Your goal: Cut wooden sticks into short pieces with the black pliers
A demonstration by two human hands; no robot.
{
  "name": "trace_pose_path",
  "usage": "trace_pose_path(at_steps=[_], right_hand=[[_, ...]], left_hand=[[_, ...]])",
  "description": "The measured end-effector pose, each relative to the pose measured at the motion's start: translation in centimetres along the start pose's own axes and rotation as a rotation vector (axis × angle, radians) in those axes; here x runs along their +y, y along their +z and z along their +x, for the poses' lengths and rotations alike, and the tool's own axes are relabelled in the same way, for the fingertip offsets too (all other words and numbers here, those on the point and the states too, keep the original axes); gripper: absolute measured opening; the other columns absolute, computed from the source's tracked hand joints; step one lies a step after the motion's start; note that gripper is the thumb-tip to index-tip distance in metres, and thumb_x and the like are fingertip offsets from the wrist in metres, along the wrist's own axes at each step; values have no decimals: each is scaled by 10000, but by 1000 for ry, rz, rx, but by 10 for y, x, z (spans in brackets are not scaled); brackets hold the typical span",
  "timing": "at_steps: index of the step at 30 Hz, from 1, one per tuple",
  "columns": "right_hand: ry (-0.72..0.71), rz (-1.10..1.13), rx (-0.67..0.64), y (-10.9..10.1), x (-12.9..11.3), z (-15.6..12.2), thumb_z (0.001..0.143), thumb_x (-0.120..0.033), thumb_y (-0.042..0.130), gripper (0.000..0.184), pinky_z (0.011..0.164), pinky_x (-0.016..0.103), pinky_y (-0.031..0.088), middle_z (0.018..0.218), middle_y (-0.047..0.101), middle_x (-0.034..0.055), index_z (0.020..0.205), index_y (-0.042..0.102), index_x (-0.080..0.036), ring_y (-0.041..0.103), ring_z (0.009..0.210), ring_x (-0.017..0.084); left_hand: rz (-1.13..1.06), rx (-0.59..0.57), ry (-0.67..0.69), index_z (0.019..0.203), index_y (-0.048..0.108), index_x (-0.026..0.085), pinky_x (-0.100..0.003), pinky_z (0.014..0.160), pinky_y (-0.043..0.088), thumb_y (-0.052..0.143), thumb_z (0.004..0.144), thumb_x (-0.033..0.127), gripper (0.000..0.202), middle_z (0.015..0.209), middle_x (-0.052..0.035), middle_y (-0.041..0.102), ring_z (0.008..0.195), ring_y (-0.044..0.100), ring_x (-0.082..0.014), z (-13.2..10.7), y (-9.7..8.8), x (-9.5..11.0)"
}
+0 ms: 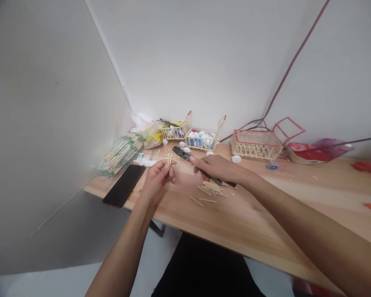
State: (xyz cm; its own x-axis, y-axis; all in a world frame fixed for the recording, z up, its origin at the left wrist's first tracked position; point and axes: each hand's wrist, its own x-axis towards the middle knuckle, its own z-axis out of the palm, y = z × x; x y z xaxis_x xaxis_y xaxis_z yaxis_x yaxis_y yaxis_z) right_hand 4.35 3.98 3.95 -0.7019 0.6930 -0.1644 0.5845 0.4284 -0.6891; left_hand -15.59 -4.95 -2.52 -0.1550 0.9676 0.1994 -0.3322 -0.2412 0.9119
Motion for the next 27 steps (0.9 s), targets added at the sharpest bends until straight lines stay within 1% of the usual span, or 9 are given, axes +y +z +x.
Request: trace_pose_path(at_steps=[4, 8, 15, 18, 24, 27], right_hand=[[-31, -2, -29, 0, 1, -8, 856, -802, 257, 804, 625, 289, 433, 717, 689, 77, 895, 735, -157, 604, 632, 172], [-63, 22, 1, -1, 4, -16, 871, -785, 245, 792, 590, 284, 424, 685, 672, 76, 876, 725, -155, 586, 603, 166], [-109, -49, 66, -2, 14, -22, 901, -737, 275, 706, 563, 282, 386, 663, 653, 57, 823, 701, -181, 561, 570, 157], [-118, -54, 104, 0, 17, -24, 914, -711, 286, 676, 569, 285, 367, 638, 636, 47, 793, 686, -180, 545, 564, 152], [-169, -86, 197, 4, 16, -29, 921, -685, 276, 649, 588, 295, 324, 642, 603, 42, 694, 608, -176, 517, 605, 159], [-161, -120, 192, 1, 17, -29, 916, -696, 262, 651, 586, 301, 304, 639, 593, 42, 705, 600, -180, 511, 612, 168]], left_hand=[[97, -27, 63, 1029, 645, 127, -226, 537, 451, 630, 866, 384, 304, 631, 40, 503, 534, 538, -90, 0, 11, 1], [165, -32, 76, 1040, 645, 132, -228, 524, 440, 611, 878, 376, 295, 632, 43, 484, 525, 523, -87, 0, 20, 3], [295, 1, 101, 1009, 656, 137, -231, 528, 436, 587, 888, 360, 263, 597, 46, 483, 511, 514, -89, -3, 34, 2], [311, 32, 94, 1007, 656, 139, -234, 537, 442, 594, 880, 359, 262, 584, 47, 493, 510, 514, -91, -4, 41, 2], [371, 66, 98, 1030, 674, 137, -234, 550, 434, 603, 867, 357, 283, 572, 46, 511, 516, 517, -96, -6, 50, 3], [404, 89, 126, 1008, 693, 145, -240, 565, 429, 611, 862, 356, 269, 572, 39, 526, 524, 513, -102, -6, 51, 2]])
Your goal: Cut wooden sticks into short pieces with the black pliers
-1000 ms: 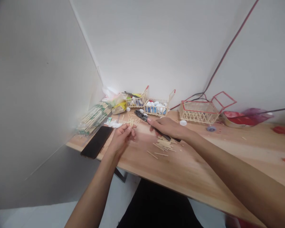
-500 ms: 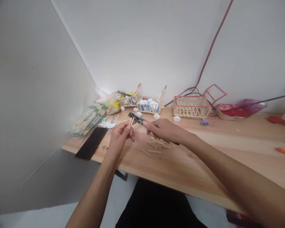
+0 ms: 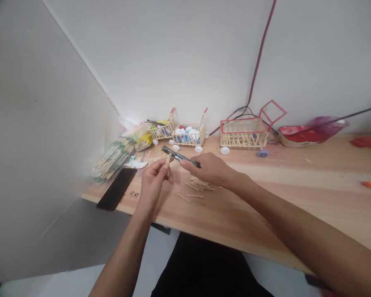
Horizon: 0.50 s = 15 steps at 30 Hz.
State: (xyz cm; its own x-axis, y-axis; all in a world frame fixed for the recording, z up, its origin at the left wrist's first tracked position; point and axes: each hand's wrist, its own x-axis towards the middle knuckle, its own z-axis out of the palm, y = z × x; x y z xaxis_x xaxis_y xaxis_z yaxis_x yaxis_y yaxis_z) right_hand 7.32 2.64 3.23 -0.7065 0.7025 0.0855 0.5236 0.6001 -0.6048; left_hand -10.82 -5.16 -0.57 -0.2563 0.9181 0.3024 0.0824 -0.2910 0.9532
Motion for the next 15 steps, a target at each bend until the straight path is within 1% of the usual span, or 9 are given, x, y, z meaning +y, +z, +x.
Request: trace_pose_path(at_steps=[2, 4, 8, 11, 13, 15], right_hand=[[8, 1, -31, -2, 3, 2, 916, -701, 258, 652, 584, 301, 300, 642, 595, 42, 721, 605, -185, 510, 609, 168], [6, -16, -39, -1, 6, 5, 909, -708, 268, 645, 575, 301, 289, 632, 582, 41, 699, 587, -188, 494, 596, 164], [-14, -58, -8, 7, 7, 16, 883, -731, 316, 626, 551, 300, 257, 587, 526, 30, 615, 492, -193, 441, 563, 150], [-37, 33, -37, 16, 5, 25, 890, -732, 303, 637, 549, 293, 267, 574, 516, 19, 594, 463, -191, 430, 543, 136], [-45, 89, -46, 21, 3, 28, 893, -733, 293, 656, 556, 290, 286, 570, 522, 20, 583, 480, -187, 441, 545, 134], [-14, 129, -38, 22, 5, 29, 891, -744, 275, 687, 562, 286, 309, 557, 528, 25, 575, 512, -182, 464, 546, 137]], left_hand=[[33, 22, 14, 990, 706, 148, -242, 572, 420, 619, 859, 353, 259, 570, 33, 534, 527, 505, -104, 1, 0, -1], [82, 47, 24, 986, 718, 150, -242, 583, 408, 624, 859, 349, 254, 569, 30, 535, 535, 499, -107, 1, -2, -3], [169, 87, 43, 989, 714, 153, -243, 601, 392, 600, 882, 344, 247, 583, 25, 534, 560, 491, -113, 0, -10, -4], [188, 102, 65, 960, 694, 161, -241, 622, 399, 578, 901, 346, 227, 609, 22, 538, 590, 495, -115, -2, -18, -6], [169, 107, 56, 939, 675, 163, -240, 626, 408, 584, 898, 351, 213, 612, 23, 540, 597, 502, -116, -3, -22, -9], [125, 111, 28, 946, 658, 161, -238, 613, 414, 597, 890, 358, 213, 612, 26, 536, 587, 508, -113, -3, -23, -14]])
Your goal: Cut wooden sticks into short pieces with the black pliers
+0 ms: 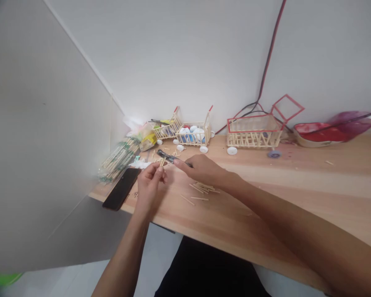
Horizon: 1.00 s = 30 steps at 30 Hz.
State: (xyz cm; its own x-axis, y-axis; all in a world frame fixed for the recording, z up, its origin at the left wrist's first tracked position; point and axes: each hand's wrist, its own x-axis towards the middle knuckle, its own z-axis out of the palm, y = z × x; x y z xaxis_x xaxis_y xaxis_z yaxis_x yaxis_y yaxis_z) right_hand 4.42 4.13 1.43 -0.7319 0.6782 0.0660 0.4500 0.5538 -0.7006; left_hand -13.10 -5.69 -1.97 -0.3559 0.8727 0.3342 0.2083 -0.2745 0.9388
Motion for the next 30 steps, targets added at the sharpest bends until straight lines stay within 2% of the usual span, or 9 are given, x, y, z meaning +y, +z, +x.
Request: trace_pose_path(at_steps=[5, 10, 14, 19, 26, 30], right_hand=[[189, 128, -102, -8, 8, -5, 859, -802, 205, 771, 555, 280, 389, 575, 590, 43, 704, 628, -177, 532, 523, 149], [128, 56, -182, -12, 7, -9, 872, -785, 218, 765, 650, 297, 428, 694, 670, 68, 809, 684, -182, 585, 632, 180], [85, 7, -157, -10, 0, -11, 870, -787, 213, 768, 643, 306, 415, 739, 690, 87, 812, 684, -184, 588, 659, 194], [75, -41, -142, -9, -4, -13, 882, -768, 224, 745, 642, 311, 394, 686, 667, 85, 763, 665, -180, 578, 648, 196], [60, -86, -96, -4, 2, -13, 882, -762, 225, 717, 599, 309, 335, 633, 619, 55, 710, 625, -191, 534, 609, 184], [52, -174, -34, 0, 7, -12, 878, -747, 285, 662, 585, 304, 302, 645, 618, 55, 666, 580, -193, 509, 610, 178]], left_hand=[[-167, -10, -57, 1007, 639, 161, -232, 586, 417, 589, 898, 385, 254, 629, 40, 499, 553, 513, -96, -1, 5, -9], [-218, -39, -72, 966, 633, 154, -230, 558, 405, 582, 901, 410, 269, 598, 46, 482, 512, 507, -90, -1, 8, -9], [-243, -84, -91, 952, 629, 155, -232, 540, 409, 580, 897, 438, 292, 579, 50, 482, 488, 498, -90, -2, 9, -8], [-231, -101, -95, 988, 644, 145, -231, 546, 411, 588, 895, 414, 291, 577, 50, 487, 493, 504, -88, -3, 12, -7], [-245, -103, -98, 976, 641, 142, -230, 541, 410, 598, 889, 381, 258, 573, 52, 487, 485, 504, -84, -3, 11, -8], [-233, -87, -95, 970, 649, 148, -231, 536, 415, 611, 876, 380, 253, 561, 56, 488, 474, 507, -86, -4, 11, -9]])
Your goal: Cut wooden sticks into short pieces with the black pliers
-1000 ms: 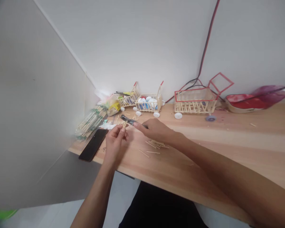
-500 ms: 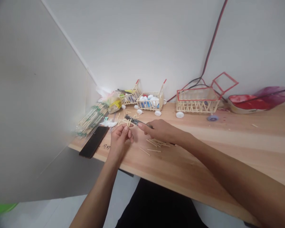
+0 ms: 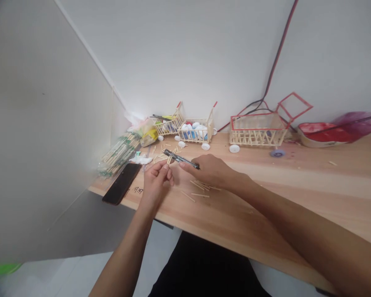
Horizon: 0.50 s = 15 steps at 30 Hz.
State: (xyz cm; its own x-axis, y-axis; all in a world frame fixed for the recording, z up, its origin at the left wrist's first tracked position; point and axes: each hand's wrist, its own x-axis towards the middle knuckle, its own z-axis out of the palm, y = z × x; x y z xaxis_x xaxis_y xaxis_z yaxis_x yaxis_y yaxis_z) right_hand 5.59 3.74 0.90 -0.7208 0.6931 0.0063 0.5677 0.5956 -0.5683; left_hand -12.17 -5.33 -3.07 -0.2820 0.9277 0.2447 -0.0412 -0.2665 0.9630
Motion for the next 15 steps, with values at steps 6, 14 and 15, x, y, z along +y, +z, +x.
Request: trace_pose_path(at_steps=[6, 14, 15], right_hand=[[7, -83, 34, 2, -5, -1, 896, -713, 299, 629, 572, 308, 275, 634, 601, 63, 622, 526, -194, 477, 584, 172], [93, 128, 124, -11, 5, 3, 890, -754, 200, 697, 574, 312, 340, 513, 527, 42, 576, 488, -203, 496, 530, 165], [115, 173, 111, -13, 6, 4, 885, -761, 197, 707, 583, 313, 362, 504, 531, 41, 599, 516, -200, 508, 521, 165]], left_hand=[[39, 17, -4, 985, 661, 150, -233, 530, 411, 613, 874, 368, 249, 558, 59, 482, 471, 506, -88, -1, 1, 0], [-132, -5, -50, 960, 633, 146, -217, 513, 387, 628, 870, 413, 282, 573, 58, 474, 459, 487, -73, 0, -1, 1], [-147, -14, -56, 932, 625, 149, -216, 509, 385, 627, 870, 424, 282, 567, 59, 471, 452, 484, -72, 0, -1, 1]])
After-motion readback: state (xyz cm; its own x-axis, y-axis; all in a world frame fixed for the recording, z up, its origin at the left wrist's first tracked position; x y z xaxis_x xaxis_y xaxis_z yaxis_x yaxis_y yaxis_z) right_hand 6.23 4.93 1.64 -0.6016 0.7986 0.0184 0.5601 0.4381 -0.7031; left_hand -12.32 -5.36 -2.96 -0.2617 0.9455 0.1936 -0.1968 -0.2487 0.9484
